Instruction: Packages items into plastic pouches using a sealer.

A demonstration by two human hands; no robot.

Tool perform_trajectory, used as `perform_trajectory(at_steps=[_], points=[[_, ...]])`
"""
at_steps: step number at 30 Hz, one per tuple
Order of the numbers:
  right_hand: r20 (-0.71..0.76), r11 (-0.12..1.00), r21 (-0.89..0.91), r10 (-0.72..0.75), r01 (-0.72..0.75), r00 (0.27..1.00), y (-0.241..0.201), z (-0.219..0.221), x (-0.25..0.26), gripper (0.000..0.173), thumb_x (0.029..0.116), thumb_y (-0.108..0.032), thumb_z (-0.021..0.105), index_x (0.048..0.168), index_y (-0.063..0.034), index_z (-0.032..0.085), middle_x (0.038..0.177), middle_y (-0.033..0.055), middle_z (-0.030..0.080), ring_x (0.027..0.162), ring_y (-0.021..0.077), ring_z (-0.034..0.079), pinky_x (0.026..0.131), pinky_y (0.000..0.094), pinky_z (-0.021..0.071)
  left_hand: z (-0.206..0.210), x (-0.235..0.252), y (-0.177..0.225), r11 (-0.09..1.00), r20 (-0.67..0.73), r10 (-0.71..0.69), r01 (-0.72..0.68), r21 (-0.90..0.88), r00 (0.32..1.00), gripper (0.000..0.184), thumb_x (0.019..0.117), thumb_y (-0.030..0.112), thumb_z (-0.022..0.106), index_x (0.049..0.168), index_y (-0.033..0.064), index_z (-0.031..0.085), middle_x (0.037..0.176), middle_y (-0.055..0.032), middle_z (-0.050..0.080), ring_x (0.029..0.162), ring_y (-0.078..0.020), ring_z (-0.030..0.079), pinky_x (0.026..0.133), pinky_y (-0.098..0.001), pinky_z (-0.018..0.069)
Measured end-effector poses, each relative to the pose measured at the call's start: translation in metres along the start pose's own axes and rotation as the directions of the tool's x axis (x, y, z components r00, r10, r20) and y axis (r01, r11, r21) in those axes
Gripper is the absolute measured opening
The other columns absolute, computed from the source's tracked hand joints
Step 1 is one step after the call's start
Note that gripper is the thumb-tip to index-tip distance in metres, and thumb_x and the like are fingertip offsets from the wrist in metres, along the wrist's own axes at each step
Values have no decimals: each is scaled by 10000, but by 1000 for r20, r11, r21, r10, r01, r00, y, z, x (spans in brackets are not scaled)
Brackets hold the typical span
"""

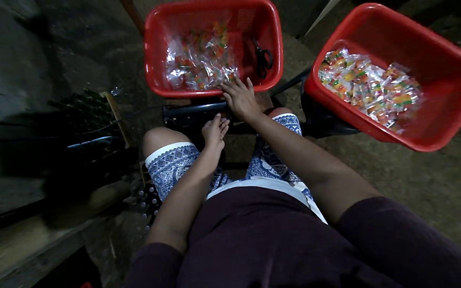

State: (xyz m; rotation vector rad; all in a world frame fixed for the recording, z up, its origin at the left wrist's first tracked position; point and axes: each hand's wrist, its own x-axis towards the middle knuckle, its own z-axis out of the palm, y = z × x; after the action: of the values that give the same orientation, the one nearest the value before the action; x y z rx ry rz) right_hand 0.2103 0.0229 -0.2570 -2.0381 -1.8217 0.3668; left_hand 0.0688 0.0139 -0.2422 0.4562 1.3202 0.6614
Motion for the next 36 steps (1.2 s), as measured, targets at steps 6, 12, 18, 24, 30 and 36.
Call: perform_trajectory(at_steps=[6,12,18,24,30,36], points=[[48,999,21,25,-26,999,-3,-6,5,452,1108,-305,348,1469,-161,579,1540,72,529,1526,360,319,1218,664,152,0,2,-1,1000,18,-1,0,30,1000,326,1069,221,554,1265,-39,535,1069,-125,652,874,-137,676,776,-267,573],[173,975,175,109,-140,979,-24,-48,19,510,1118,-385,349,1540,-134,488,1600,102,446,1545,361,268,1212,701,94,2,1,-1,999,10,30,-31,12,999,302,1064,185,555,1256,-47,532,1100,-156,645,893,-172,665,791,-298,572],[148,977,182,85,-111,985,-42,-71,29,511,1119,-401,334,1543,-162,490,1584,84,473,1549,335,269,1234,654,108,1,3,-2,994,47,92,-94,49,995,262,1076,129,488,1251,-46,576,1084,-158,671,874,-186,685,765,-321,588],[124,979,172,92,-113,988,-28,-50,20,501,1117,-380,353,1491,-109,547,1526,113,537,1509,353,351,1229,627,178,0,4,-2,996,20,71,-72,46,997,192,1058,110,528,1167,-45,560,947,-115,646,752,-141,662,689,-276,586],[116,981,151,105,-122,988,-17,-33,13,483,1119,-357,351,1475,-107,563,1507,119,553,1498,352,372,1222,634,188,0,5,0,996,23,51,-53,68,998,294,1065,180,559,1237,-58,538,1067,-158,658,841,-159,688,748,-283,585],[70,980,149,123,-132,990,-13,-20,7,465,1119,-321,348,1474,-113,566,1515,108,548,1506,338,363,1226,657,139,0,4,0,998,8,46,-47,51,999,288,1056,199,582,1203,-44,534,983,-119,673,799,-129,694,720,-263,587]])
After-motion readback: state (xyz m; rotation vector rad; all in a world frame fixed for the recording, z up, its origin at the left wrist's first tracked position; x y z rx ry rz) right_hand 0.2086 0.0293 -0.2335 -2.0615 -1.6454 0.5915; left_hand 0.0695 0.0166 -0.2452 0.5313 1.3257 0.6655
